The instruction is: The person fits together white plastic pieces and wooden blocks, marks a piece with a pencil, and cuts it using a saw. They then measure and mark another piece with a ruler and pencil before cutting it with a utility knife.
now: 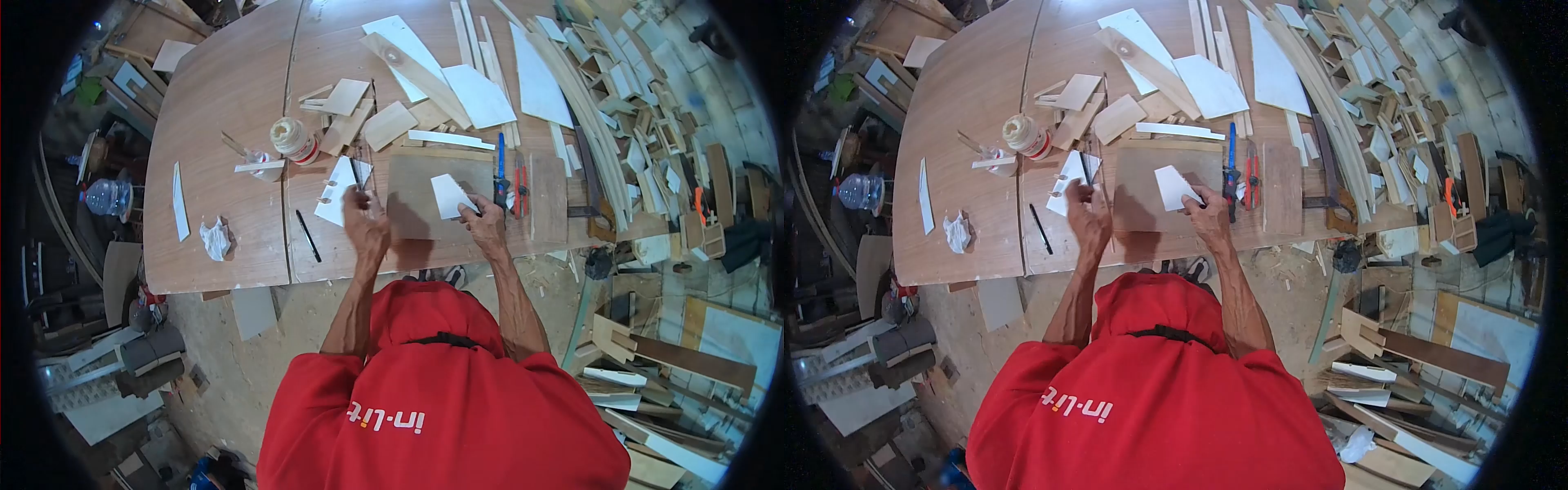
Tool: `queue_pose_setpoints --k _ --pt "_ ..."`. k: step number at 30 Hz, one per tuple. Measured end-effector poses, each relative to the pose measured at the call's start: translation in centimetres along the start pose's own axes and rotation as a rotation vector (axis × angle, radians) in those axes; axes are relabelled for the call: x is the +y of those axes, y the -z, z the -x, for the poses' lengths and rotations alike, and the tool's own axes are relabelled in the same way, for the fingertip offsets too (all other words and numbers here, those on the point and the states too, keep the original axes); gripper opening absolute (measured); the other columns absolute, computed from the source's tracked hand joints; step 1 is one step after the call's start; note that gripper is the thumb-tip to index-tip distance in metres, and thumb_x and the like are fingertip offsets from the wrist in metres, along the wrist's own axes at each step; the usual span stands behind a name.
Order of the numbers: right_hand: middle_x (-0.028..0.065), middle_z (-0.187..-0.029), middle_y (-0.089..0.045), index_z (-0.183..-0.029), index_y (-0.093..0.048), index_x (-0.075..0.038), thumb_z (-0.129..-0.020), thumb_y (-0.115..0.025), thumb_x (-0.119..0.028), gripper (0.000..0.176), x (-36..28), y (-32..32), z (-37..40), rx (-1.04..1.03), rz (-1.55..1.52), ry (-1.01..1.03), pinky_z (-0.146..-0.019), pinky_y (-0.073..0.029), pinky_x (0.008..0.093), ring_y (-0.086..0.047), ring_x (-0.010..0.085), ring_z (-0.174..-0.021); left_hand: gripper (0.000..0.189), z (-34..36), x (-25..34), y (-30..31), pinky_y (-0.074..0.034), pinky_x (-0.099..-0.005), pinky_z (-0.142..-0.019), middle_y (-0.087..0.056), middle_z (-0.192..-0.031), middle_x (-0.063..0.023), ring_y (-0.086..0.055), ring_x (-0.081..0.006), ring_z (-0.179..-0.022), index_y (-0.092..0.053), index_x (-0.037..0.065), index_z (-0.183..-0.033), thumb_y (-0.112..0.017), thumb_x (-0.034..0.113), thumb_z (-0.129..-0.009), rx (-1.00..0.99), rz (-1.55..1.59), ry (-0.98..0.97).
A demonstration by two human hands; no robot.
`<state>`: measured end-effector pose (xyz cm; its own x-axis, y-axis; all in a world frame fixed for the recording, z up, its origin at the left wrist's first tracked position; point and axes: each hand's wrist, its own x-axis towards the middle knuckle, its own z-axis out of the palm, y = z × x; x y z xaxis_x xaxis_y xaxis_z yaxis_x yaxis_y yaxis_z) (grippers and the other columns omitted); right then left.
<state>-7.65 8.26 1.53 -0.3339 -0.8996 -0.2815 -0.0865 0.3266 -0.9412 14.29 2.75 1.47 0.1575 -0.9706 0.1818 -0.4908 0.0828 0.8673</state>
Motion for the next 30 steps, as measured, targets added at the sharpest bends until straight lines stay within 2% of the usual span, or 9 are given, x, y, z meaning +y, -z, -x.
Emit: queue_pose_setpoints --k 1,3,4,5,8,12,21,27,30 --pt "0.0026 -0.078 -0.066 -0.113 -0.065 0.000 -0.087 -0.066 -0.015 0.031 0.3 0.0 0.2 0.017 0.000 -0.014 -0.055 -0.045 0.0223 -0.058 0.0076 -0.065 0.053 0.2 -1.4 1.3 -0.046 -0.0410 -0.083 -0.056 -0.107 -0.0229 -0.056 -0.0304 -0.096 -0.042 -0.005 -0.127 -0.063 0.016 -0.084 0.105 -0.094 -0.025" --pt "0.0025 -0.079 -0.065 -0.113 -0.065 0.001 -0.086 -0.066 -0.015 0.031 0.8 -0.1 0.2 0.026 -0.001 -0.027 -0.055 -0.045 0.0223 -0.058 0.0075 -0.065 0.061 0.2 -4.0 3.5 -0.038 -0.0456 -0.094 -0.051 -0.113 -0.0218 -0.049 -0.0343 -0.106 -0.042 -0.004 -0.129 -0.067 0.012 -0.076 0.228 -0.391 -0.129" --pt "0.0024 -0.079 -0.065 -0.113 -0.064 0.001 -0.087 -0.066 -0.016 0.031 1.1 -0.1 0.2 0.020 0.003 -0.034 -0.055 -0.045 0.0224 -0.058 0.0075 -0.065 0.076 0.1 -5.2 4.9 -0.031 -0.0517 -0.099 -0.047 -0.121 -0.0223 -0.041 -0.0384 -0.115 -0.035 -0.002 -0.135 -0.071 0.018 -0.072 0.150 -0.482 -0.150" --pt "0.0023 -0.080 -0.065 -0.113 -0.064 0.001 -0.087 -0.067 -0.016 0.032 1.4 -0.1 0.2 0.015 0.009 -0.043 -0.055 -0.044 0.0224 -0.058 0.0076 -0.064 0.076 0.4 -6.1 5.5 -0.031 -0.0517 -0.099 -0.047 -0.121 -0.0223 -0.041 -0.0384 -0.115 -0.035 -0.002 -0.135 -0.071 0.018 -0.072 0.152 -0.485 -0.146" --pt "0.0024 -0.081 -0.065 -0.114 -0.063 0.001 -0.087 -0.067 -0.017 0.033 1.4 -0.3 0.3 0.004 -0.048 -0.086 -0.055 -0.044 0.0224 -0.058 0.0074 -0.064 0.098 0.5 -6.7 7.1 -0.029 -0.0565 -0.099 -0.041 -0.132 -0.0225 -0.030 -0.0417 -0.125 -0.024 0.001 -0.141 -0.078 0.029 -0.065 -0.023 -0.600 0.084" --pt "0.0020 -0.079 -0.064 -0.114 -0.063 0.001 -0.087 -0.067 -0.018 0.034 1.8 -0.3 0.3 -0.003 -0.061 -0.087 -0.055 -0.045 0.0222 -0.058 0.0073 -0.065 0.101 -0.5 -7.1 7.7 -0.027 -0.0608 -0.099 -0.036 -0.137 -0.0222 -0.028 -0.0425 -0.126 -0.023 0.002 -0.143 -0.079 0.034 -0.064 -0.150 -0.569 0.147" --pt "0.0007 -0.076 -0.063 -0.112 -0.064 0.000 -0.087 -0.067 -0.020 0.032 2.0 -0.2 0.5 0.020 -0.050 -0.099 -0.055 -0.046 0.0221 -0.057 0.0071 -0.063 0.106 -2.1 -7.2 8.1 -0.026 -0.0563 -0.094 -0.047 -0.128 -0.0171 -0.038 -0.0366 -0.120 -0.022 0.002 -0.143 -0.081 0.038 -0.063 -0.183 -0.619 0.125" --pt "0.0000 -0.074 -0.062 -0.110 -0.064 0.000 -0.087 -0.067 -0.019 0.030 2.2 -0.2 0.4 0.029 -0.069 -0.095 -0.054 -0.045 0.0218 -0.058 0.0067 -0.062 0.100 -1.4 -8.9 9.0 -0.027 -0.0536 -0.096 -0.050 -0.121 -0.0153 -0.043 -0.0338 -0.116 -0.027 0.000 -0.138 -0.081 0.041 -0.063 -0.060 -0.586 -0.024" --pt "0.0049 -0.075 -0.065 -0.114 -0.063 0.003 -0.086 -0.066 -0.017 0.035 2.3 -0.3 0.4 0.019 -0.070 -0.098 -0.053 -0.048 0.0242 -0.059 0.0084 -0.061 0.095 -1.0 -8.9 9.5 -0.028 -0.0524 -0.097 -0.051 -0.119 -0.0161 -0.044 -0.0343 -0.115 -0.031 0.000 -0.135 -0.081 0.036 -0.062 0.039 -0.551 -0.069"
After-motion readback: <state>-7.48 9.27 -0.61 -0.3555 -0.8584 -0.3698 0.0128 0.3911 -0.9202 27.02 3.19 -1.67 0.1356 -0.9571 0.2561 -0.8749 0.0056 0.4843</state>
